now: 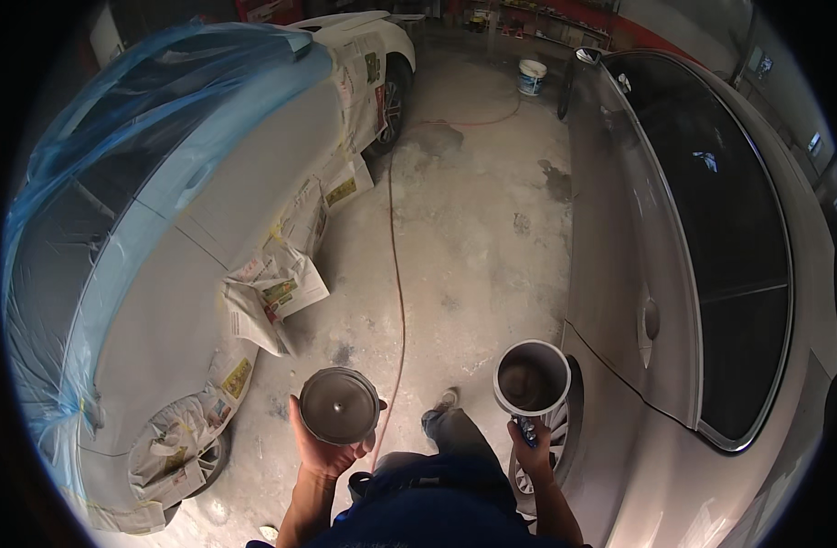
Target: The person uses a blue spray gun to apply paint to a car bumper that is masked with newspaper and tape. After spraying, the person walks to a workbench, pours paint into the spray gun cup, and stirs the mixture with a stick.
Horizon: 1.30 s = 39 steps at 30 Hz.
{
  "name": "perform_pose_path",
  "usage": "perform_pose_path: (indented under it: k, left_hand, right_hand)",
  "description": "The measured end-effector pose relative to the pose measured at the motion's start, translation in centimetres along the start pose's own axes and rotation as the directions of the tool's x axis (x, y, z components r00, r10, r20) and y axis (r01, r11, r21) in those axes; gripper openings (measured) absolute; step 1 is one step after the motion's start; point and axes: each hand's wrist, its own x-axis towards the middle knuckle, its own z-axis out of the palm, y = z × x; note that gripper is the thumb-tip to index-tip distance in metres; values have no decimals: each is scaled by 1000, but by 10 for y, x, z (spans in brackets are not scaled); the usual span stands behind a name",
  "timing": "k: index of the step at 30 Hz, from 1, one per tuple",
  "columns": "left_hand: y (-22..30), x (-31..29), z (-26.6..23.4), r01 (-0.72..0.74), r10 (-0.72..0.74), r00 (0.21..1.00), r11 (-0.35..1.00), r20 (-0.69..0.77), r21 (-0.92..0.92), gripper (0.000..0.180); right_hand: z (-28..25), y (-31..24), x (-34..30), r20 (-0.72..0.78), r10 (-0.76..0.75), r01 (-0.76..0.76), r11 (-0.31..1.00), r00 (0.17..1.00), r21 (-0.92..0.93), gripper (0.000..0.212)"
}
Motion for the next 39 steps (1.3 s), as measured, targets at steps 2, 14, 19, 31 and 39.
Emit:
perform_pose_path:
  k: [2, 14, 19, 31, 39]
  left_hand:
    - [20, 58, 33, -20, 18, 998, 999, 66, 34, 98]
    - [99, 490, 134, -156, 160, 952, 987, 263, -33, 107]
    - [107, 715, 231, 62, -77, 985, 993, 152, 96, 107]
    - [97, 1244, 442, 79, -154, 923, 973, 353, 218, 103]
    - [152, 1458, 512, -115, 106, 988, 990, 109, 82, 95]
  right_hand:
    - [-1, -9, 81, 21, 72, -72, 997, 997, -1, 11]
    - [18, 57, 543, -37, 239, -239, 971, 970, -13, 15]
    - [-11, 71, 709, -127, 144, -171, 957, 981, -235, 20]
    - [-38, 195, 1154, -236, 201, -260, 932, 951, -253, 33]
    - [-23, 226, 1517, 45, 248, -235, 952, 968, -196, 41]
